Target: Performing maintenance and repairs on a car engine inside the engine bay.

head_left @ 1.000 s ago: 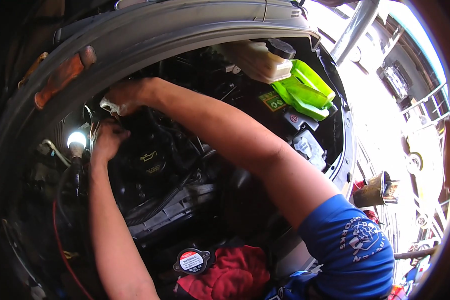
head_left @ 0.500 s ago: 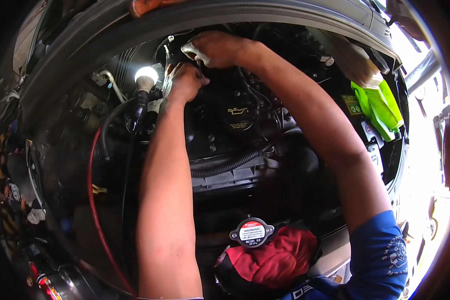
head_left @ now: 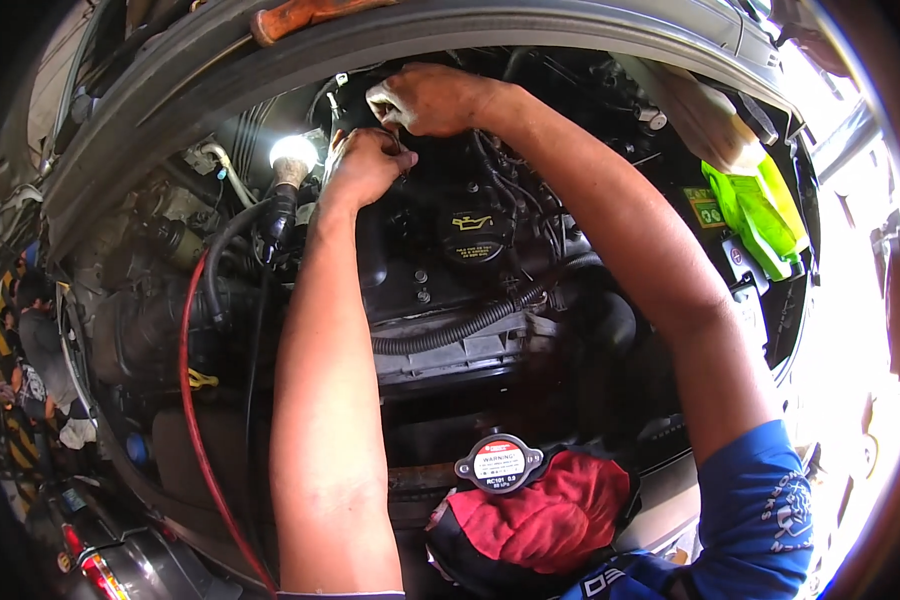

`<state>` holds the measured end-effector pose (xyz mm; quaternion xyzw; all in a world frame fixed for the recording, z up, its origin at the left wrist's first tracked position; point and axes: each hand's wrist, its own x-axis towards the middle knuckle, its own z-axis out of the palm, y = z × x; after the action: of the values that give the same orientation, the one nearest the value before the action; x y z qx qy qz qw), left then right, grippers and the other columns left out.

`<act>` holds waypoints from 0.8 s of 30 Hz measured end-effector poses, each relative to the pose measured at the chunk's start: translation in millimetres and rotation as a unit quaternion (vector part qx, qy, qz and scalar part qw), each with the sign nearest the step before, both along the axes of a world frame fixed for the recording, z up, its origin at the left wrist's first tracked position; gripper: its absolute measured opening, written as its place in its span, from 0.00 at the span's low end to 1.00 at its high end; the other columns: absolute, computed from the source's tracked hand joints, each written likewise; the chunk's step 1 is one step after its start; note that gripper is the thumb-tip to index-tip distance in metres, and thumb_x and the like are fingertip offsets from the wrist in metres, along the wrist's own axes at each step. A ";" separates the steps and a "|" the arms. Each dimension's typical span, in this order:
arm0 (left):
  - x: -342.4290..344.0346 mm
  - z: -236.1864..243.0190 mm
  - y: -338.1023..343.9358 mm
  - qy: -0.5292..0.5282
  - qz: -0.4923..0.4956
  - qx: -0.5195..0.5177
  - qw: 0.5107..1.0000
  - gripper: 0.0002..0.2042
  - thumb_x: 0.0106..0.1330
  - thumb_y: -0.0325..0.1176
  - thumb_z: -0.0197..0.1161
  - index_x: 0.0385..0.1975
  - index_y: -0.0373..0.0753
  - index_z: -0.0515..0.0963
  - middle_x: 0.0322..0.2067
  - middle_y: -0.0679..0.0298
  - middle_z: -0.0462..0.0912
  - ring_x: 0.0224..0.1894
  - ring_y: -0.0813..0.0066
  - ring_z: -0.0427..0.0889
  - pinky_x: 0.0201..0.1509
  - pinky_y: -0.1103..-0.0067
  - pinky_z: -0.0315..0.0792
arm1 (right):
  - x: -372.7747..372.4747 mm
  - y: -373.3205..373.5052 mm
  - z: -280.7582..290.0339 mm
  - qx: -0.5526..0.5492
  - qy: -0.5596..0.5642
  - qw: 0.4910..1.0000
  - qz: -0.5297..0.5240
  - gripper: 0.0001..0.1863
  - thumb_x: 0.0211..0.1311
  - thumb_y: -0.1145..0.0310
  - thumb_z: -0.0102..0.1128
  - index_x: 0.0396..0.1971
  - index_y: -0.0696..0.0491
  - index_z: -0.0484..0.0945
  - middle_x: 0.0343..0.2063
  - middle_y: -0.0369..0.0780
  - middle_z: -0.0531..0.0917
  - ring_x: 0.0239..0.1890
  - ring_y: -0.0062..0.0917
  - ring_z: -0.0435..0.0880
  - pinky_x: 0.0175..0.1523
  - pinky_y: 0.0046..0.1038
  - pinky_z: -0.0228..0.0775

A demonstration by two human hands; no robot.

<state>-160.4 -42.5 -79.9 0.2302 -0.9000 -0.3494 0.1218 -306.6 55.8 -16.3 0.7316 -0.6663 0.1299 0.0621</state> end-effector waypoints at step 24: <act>1.4 1.6 2.1 -0.039 -0.008 0.043 0.998 0.12 0.61 0.39 0.71 0.28 0.35 0.85 0.35 0.58 0.86 0.42 0.64 0.84 0.52 0.70 0.73 | 17.3 8.4 19.1 -0.036 0.106 0.992 -0.063 0.15 0.57 0.58 0.65 0.39 0.52 0.84 0.39 0.46 0.86 0.44 0.43 0.86 0.52 0.39 0.77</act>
<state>-158.9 -40.4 -78.3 0.2417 -0.8899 -0.3798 0.0734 -289.3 64.2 2.8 0.6953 -0.6956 0.0714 0.1661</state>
